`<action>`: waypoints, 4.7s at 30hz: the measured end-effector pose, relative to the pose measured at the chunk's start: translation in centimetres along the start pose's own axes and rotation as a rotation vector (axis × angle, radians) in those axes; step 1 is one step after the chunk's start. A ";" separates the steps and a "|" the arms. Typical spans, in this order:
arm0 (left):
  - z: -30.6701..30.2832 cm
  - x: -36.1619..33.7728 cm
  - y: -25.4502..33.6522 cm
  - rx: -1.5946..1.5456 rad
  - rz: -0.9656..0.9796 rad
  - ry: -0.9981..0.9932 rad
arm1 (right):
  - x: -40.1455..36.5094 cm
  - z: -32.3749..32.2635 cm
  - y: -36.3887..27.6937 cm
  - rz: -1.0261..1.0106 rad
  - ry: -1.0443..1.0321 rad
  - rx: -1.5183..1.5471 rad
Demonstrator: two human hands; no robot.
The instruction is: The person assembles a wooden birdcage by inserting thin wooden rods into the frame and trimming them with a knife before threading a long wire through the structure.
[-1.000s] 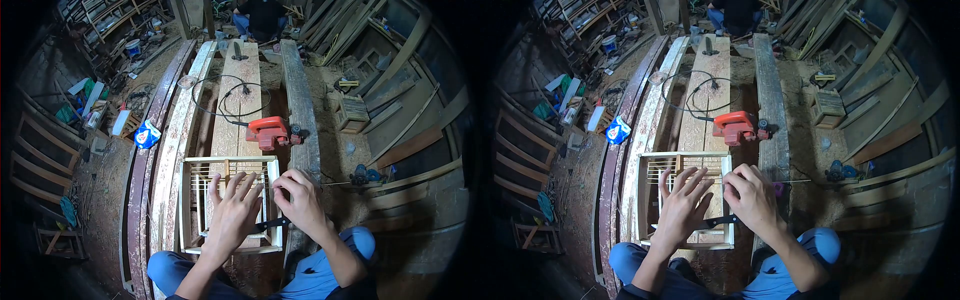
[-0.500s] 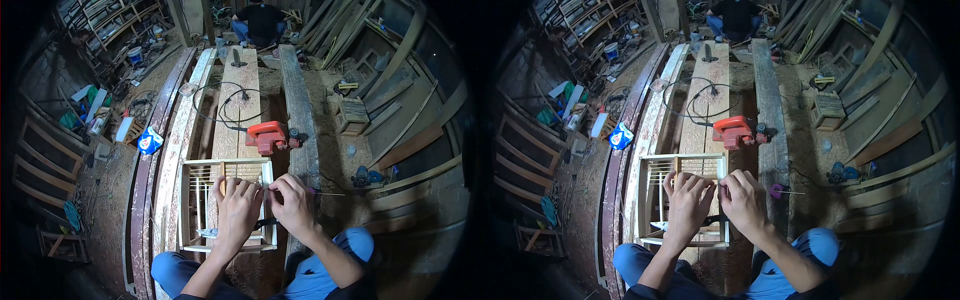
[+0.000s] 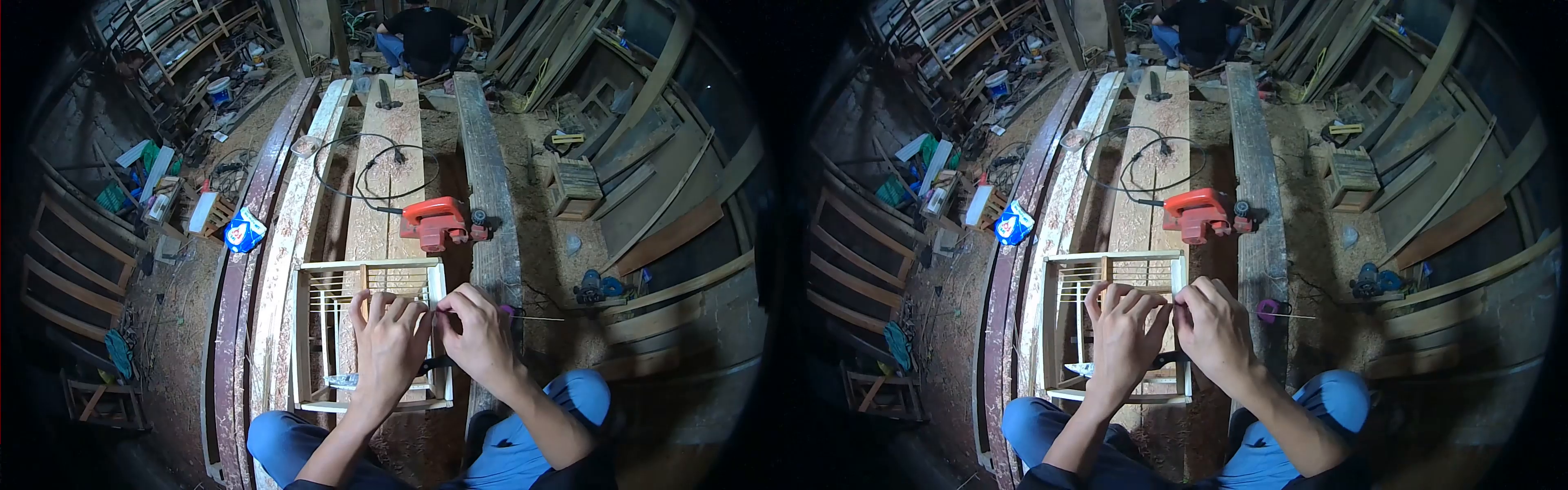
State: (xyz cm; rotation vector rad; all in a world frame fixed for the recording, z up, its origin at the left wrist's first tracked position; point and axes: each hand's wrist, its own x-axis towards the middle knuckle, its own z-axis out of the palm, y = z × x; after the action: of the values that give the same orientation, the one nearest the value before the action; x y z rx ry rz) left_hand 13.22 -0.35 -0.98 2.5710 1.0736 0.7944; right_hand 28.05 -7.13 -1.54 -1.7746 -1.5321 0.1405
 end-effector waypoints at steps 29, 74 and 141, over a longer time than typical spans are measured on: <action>-0.6 -0.2 -0.2 -0.048 0.027 -0.026 | 0.9 -2.3 0.1 -0.024 -0.120 -0.028; -2.0 0.0 -0.4 -0.216 -0.009 0.052 | 1.5 -5.2 -1.1 0.357 0.055 0.885; -8.7 -5.7 -9.6 0.221 -0.234 0.137 | 3.2 -3.7 -2.5 0.059 -0.521 0.093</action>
State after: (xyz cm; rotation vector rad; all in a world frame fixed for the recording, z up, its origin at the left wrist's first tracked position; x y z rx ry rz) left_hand -0.56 2.39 -0.04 2.5261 1.5508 0.8437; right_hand 28.93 -6.07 3.78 -1.7940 -1.7908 0.7401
